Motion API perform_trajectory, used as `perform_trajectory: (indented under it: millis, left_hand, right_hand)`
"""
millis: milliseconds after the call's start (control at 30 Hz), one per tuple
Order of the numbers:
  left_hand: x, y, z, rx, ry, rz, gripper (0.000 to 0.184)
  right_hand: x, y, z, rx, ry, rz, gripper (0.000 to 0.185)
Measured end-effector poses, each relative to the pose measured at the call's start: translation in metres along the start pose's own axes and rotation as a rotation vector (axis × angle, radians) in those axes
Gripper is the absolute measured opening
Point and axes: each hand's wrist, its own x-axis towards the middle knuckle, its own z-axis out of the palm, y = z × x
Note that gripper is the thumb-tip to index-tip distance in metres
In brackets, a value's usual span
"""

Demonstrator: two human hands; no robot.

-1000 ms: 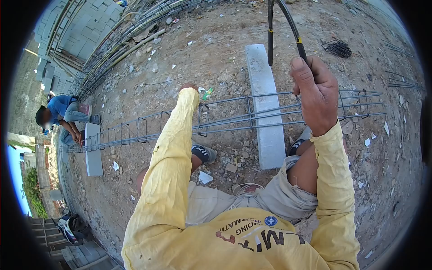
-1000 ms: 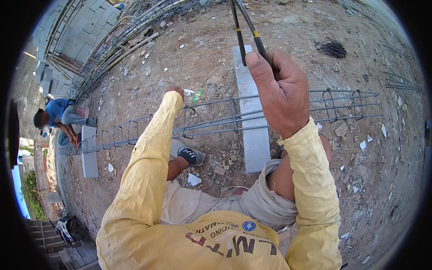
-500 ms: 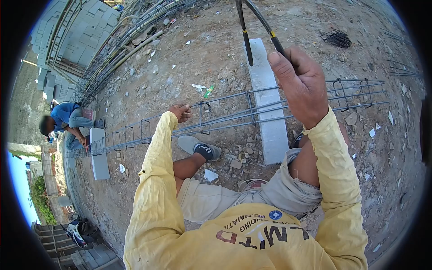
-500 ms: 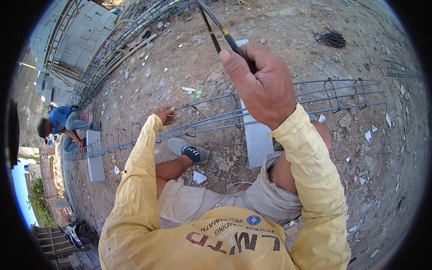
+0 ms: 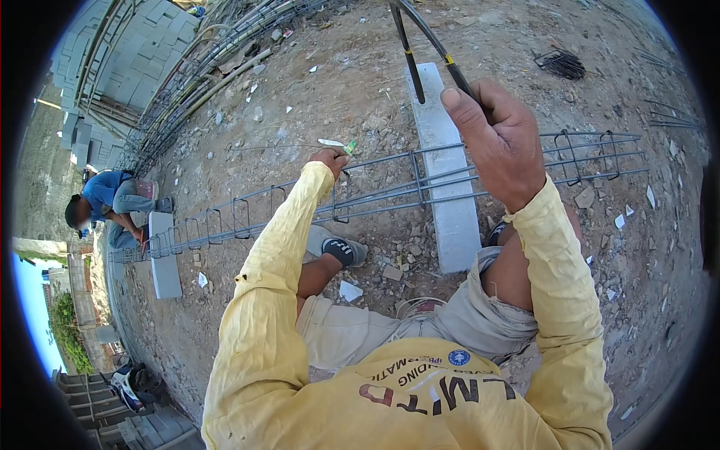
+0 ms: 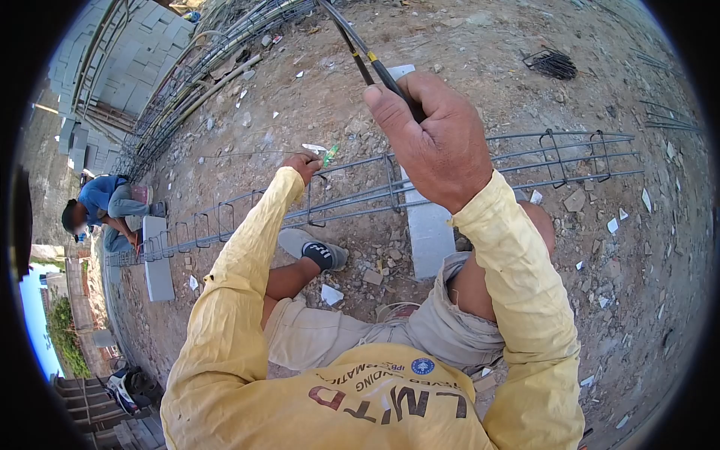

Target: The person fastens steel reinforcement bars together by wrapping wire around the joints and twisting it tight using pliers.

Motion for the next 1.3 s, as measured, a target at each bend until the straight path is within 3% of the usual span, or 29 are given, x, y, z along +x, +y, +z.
perform_trajectory:
  millis: [33,100,200,300,333,433,500,567,633,800,900,1000,1100,1233,1300]
  left_hand:
    - [-0.008,-0.014,-0.003,-0.034,-0.070,0.028,0.031]
    - [-0.019,-0.050,-0.011,-0.426,-0.299,-0.090,0.026]
    - [-0.029,-0.102,-0.013,-0.793,-0.350,-0.279,0.022]
    - [-0.021,-0.117,-0.005,-0.994,-0.273,-0.434,0.023]
    - [-0.010,-0.114,0.000,-1.013,-0.152,-0.518,0.027]
    - [0.032,-0.116,0.016,-0.998,0.040,-0.572,0.021]
    - [0.058,-0.094,0.025,-0.823,0.197,-0.615,0.016]
    - [0.072,-0.064,0.029,-0.711,0.266,-0.531,0.016]
    - [0.075,-0.038,0.022,-0.142,0.147,-0.389,0.026]
    - [-0.005,0.015,0.004,-0.097,0.016,-0.072,0.024]
    - [-0.015,-0.050,0.007,-0.405,-0.122,0.022,0.018]
    - [-0.037,-0.075,-0.011,-0.849,-0.256,-0.284,0.016]
    - [-0.033,-0.096,-0.009,-1.108,-0.178,-0.434,0.018]
    - [0.021,-0.099,0.006,-1.052,0.030,-0.770,0.017]
    - [0.077,-0.118,0.024,-0.949,0.091,-0.824,0.016]
  right_hand:
    - [-0.001,0.000,0.001,-0.017,0.002,-0.019,0.037]
    - [-0.001,0.001,0.004,-0.031,-0.007,-0.033,0.037]
    - [-0.002,0.001,0.007,-0.037,-0.021,-0.053,0.038]
    - [-0.002,0.004,0.010,-0.054,0.003,-0.078,0.039]
    - [-0.003,0.005,0.011,-0.061,0.014,-0.085,0.039]
    - [-0.004,0.008,0.008,-0.098,-0.012,-0.069,0.039]
    - [-0.004,0.007,0.007,-0.102,-0.016,-0.051,0.040]
    - [-0.003,0.007,0.007,-0.094,-0.007,-0.051,0.040]
    - [-0.001,0.007,0.009,-0.067,0.009,-0.071,0.040]
    - [0.000,0.002,0.011,-0.054,-0.028,-0.072,0.038]
    - [-0.002,-0.001,0.013,-0.044,-0.048,-0.087,0.035]
    - [-0.005,-0.001,0.016,-0.053,-0.035,-0.113,0.034]
    - [-0.008,0.001,0.014,-0.087,-0.030,-0.115,0.033]
    - [-0.011,0.000,0.007,-0.113,-0.045,-0.075,0.033]
    - [-0.011,0.002,0.003,-0.129,-0.043,-0.076,0.033]
